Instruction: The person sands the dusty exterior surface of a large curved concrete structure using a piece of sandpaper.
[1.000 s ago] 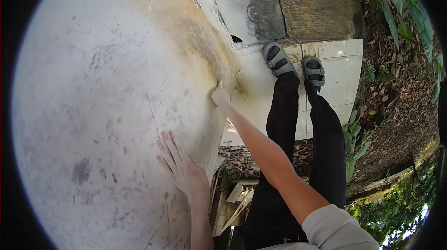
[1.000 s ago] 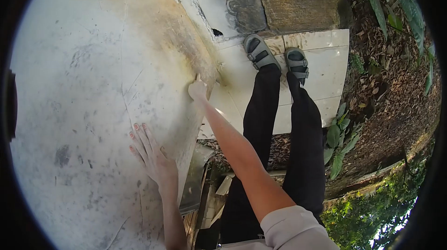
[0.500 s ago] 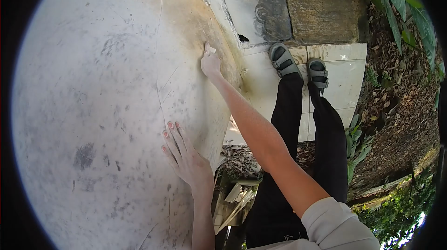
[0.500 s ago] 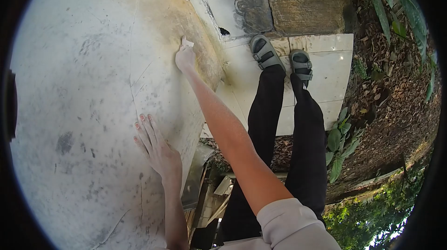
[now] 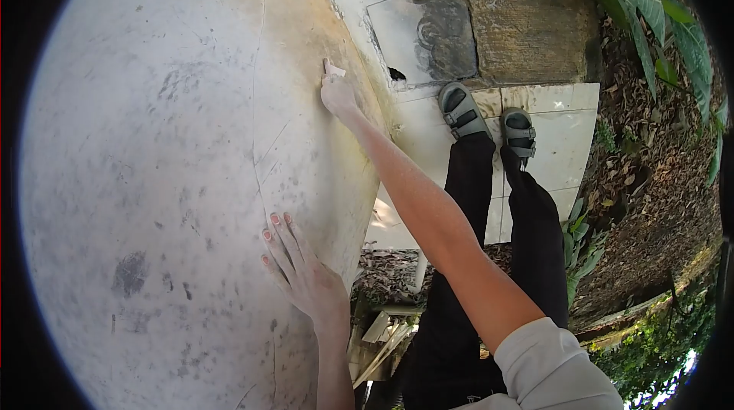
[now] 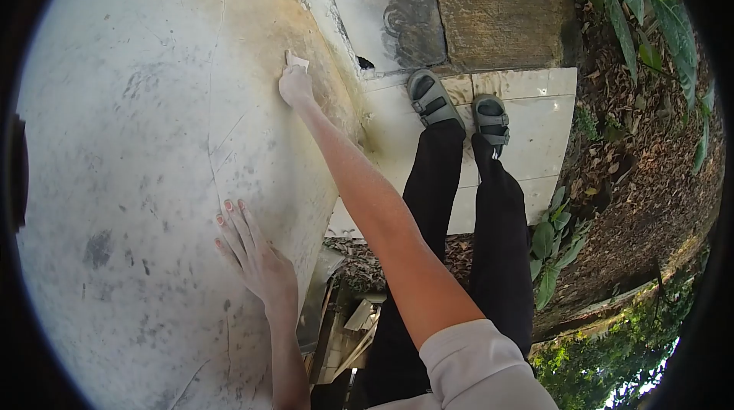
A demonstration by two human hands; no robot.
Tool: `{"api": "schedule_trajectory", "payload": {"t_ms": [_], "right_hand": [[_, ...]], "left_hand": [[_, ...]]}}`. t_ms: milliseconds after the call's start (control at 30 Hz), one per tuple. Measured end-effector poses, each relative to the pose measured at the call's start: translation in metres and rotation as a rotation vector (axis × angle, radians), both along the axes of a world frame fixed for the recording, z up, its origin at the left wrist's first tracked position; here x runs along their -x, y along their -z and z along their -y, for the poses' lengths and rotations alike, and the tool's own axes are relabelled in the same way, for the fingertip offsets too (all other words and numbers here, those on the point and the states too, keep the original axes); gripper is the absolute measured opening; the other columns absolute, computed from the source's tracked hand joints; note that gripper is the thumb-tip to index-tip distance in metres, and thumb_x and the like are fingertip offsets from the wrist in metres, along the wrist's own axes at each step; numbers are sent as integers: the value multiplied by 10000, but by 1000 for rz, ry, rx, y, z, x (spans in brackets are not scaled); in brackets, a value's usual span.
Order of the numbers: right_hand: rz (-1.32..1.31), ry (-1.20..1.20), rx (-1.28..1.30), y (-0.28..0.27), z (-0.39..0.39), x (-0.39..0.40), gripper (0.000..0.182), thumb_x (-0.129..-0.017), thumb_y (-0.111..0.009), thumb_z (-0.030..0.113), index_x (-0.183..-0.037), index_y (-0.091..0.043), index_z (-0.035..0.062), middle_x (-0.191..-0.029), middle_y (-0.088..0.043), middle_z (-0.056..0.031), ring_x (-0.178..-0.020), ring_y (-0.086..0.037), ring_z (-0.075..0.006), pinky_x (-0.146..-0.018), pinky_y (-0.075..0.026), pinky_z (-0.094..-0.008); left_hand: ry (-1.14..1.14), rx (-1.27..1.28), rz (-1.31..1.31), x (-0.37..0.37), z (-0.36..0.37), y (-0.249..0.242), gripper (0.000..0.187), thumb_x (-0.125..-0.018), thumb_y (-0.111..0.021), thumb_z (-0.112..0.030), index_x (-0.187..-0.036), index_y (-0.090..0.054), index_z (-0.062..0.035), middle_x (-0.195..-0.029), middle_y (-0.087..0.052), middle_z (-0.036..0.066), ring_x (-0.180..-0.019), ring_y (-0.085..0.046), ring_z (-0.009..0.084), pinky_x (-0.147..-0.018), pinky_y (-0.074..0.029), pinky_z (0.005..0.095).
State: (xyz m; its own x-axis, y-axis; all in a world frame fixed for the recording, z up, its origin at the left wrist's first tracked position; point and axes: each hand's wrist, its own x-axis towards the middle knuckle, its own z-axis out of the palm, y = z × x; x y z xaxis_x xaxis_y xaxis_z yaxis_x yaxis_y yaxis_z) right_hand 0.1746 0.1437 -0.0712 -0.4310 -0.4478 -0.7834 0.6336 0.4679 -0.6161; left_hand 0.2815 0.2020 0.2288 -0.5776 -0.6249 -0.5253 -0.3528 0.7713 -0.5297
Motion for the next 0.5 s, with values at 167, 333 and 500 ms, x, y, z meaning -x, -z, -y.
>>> {"api": "schedule_trajectory", "payload": {"t_ms": [167,333,500], "right_hand": [[-55,145,197,-170,-15,-44,562,-1021,-360,305,-1415,-336,-94,-1485,-302,-281,-1386,-306,-379,-1155,-239,-407],[39,183,76,-121,-1,-20,527,-1018,-346,272,-1387,-358,-105,-1387,-408,-337,-1302,-406,-433,-1106,-320,-431],[109,62,-29,-24,5,4,511,-1008,-347,238,-1366,-360,-127,-1294,-491,-344,-1177,-497,-468,-1024,-394,-471]], "left_hand": [[-94,-85,13,-2,1,-7,749,-786,-486,36,-1499,-280,-68,-1584,-226,75,-1463,-185,296,-1189,-137,458],[-101,-98,4,-1,3,-7,748,-790,-478,42,-1501,-273,-64,-1587,-216,77,-1465,-179,296,-1188,-140,462],[-56,-55,24,-2,2,-1,745,-790,-470,48,-1500,-271,-56,-1585,-220,82,-1465,-177,296,-1187,-140,462]]}}
